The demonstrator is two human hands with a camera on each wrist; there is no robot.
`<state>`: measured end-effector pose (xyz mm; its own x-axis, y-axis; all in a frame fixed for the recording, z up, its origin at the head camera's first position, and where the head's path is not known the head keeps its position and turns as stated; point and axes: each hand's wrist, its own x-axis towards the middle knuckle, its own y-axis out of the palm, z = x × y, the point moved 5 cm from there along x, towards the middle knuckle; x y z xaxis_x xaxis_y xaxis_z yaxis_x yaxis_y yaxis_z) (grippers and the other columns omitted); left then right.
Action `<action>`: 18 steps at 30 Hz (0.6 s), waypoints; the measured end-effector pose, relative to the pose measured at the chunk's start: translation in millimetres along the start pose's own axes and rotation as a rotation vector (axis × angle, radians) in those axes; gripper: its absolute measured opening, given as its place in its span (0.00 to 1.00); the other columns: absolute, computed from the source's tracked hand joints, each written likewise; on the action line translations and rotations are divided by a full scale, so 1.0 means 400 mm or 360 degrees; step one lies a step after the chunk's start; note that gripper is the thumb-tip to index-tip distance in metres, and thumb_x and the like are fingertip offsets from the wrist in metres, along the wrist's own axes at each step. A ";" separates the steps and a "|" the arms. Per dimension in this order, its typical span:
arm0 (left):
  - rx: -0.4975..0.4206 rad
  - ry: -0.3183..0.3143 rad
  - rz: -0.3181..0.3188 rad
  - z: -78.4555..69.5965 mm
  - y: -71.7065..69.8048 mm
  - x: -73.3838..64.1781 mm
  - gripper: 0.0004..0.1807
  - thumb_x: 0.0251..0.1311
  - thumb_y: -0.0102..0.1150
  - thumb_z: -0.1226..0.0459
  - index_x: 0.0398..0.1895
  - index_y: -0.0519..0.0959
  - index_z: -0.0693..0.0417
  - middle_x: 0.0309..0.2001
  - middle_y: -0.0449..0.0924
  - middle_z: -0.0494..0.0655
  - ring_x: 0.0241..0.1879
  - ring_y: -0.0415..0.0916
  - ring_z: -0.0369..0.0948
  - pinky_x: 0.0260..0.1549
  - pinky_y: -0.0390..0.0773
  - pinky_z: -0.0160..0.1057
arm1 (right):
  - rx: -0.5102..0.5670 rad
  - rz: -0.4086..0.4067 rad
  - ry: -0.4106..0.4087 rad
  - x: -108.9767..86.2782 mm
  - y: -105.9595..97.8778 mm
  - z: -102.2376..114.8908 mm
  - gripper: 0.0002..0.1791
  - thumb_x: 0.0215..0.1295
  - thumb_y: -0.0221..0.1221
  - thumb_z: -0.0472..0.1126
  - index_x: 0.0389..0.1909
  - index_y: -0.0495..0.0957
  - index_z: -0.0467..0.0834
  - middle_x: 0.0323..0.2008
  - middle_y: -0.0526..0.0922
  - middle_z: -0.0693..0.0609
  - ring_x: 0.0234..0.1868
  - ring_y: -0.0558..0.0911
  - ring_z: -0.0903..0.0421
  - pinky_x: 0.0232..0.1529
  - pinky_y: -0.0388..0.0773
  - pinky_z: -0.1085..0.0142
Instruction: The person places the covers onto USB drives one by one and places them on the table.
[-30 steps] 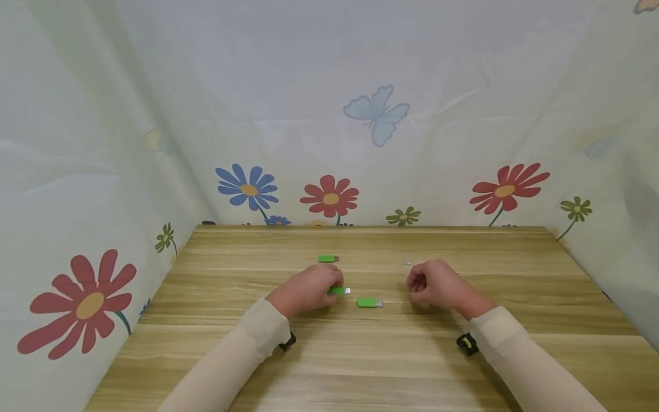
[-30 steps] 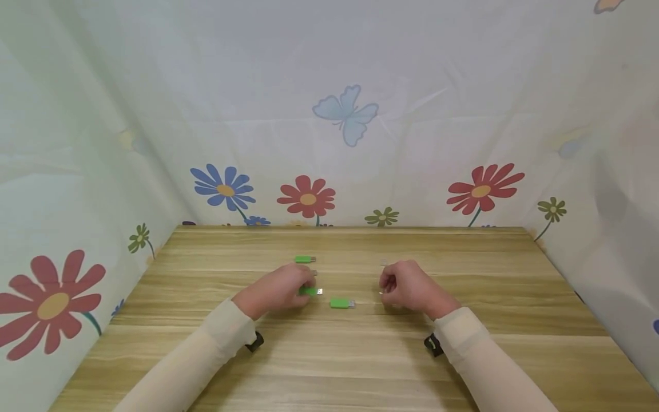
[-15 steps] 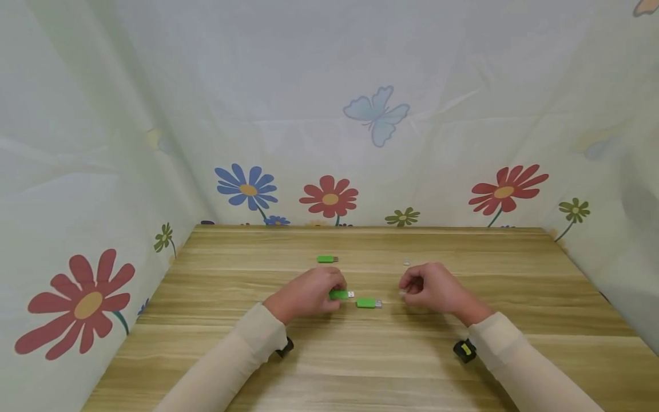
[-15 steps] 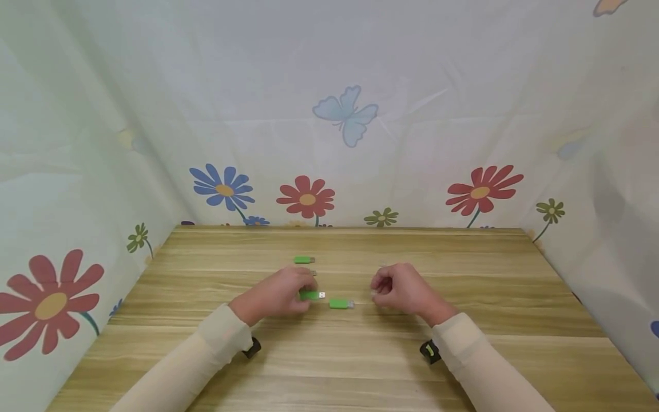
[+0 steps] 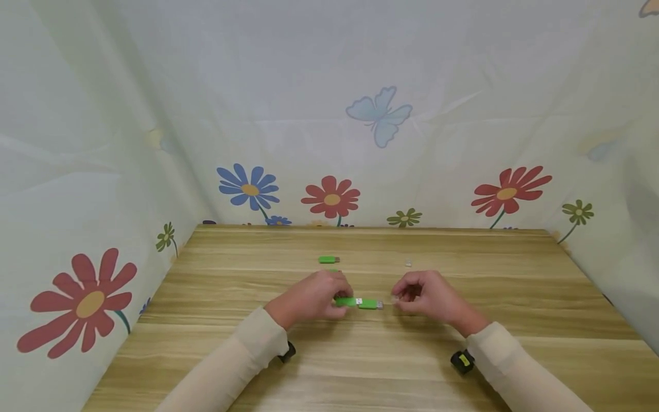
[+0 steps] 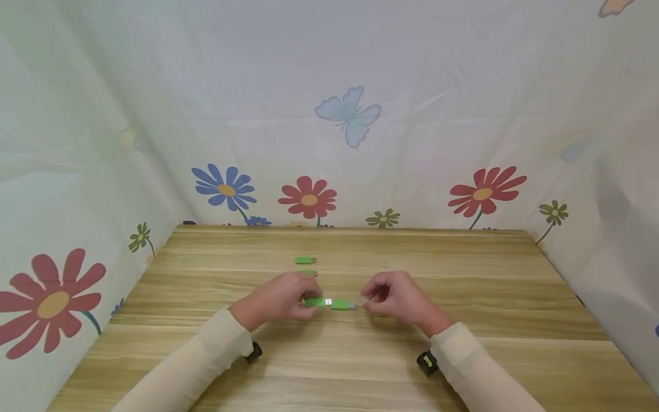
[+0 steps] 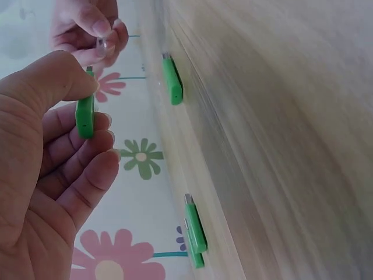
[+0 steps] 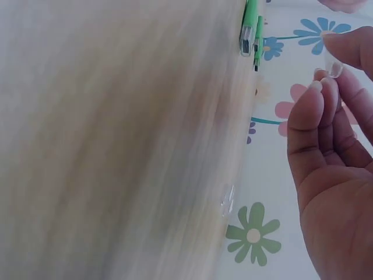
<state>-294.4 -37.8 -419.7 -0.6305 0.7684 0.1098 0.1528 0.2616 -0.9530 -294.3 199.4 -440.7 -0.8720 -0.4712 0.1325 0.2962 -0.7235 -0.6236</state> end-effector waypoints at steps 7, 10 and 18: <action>0.0035 0.0028 -0.0034 -0.025 -0.006 0.001 0.10 0.62 0.70 0.59 0.44 0.87 0.51 0.40 0.83 0.38 0.34 0.73 0.29 0.38 0.77 0.24 | 0.0089 0.0014 -0.0086 0.000 0.015 0.001 0.08 0.57 0.73 0.35 0.38 0.87 0.41 0.33 0.86 0.52 0.31 0.80 0.63 0.32 0.81 0.68; 0.0045 0.0036 -0.0040 -0.034 -0.006 0.004 0.10 0.62 0.69 0.59 0.44 0.87 0.50 0.40 0.83 0.38 0.35 0.72 0.30 0.38 0.77 0.23 | 0.0099 0.0026 -0.0096 0.000 0.020 0.000 0.08 0.57 0.73 0.36 0.38 0.87 0.42 0.33 0.86 0.51 0.31 0.80 0.63 0.31 0.81 0.68; 0.0063 0.0101 -0.0065 -0.052 -0.007 0.009 0.09 0.62 0.69 0.60 0.44 0.87 0.50 0.39 0.83 0.38 0.34 0.72 0.29 0.38 0.76 0.22 | 0.0140 0.0072 -0.0166 -0.002 0.032 0.010 0.08 0.57 0.73 0.36 0.37 0.87 0.48 0.35 0.87 0.50 0.32 0.81 0.63 0.32 0.82 0.68</action>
<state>-281.1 -23.6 -410.7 -0.5858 0.7934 0.1657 0.0968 0.2714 -0.9576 -288.1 188.5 -445.6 -0.8130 -0.5511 0.1880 0.3715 -0.7395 -0.5614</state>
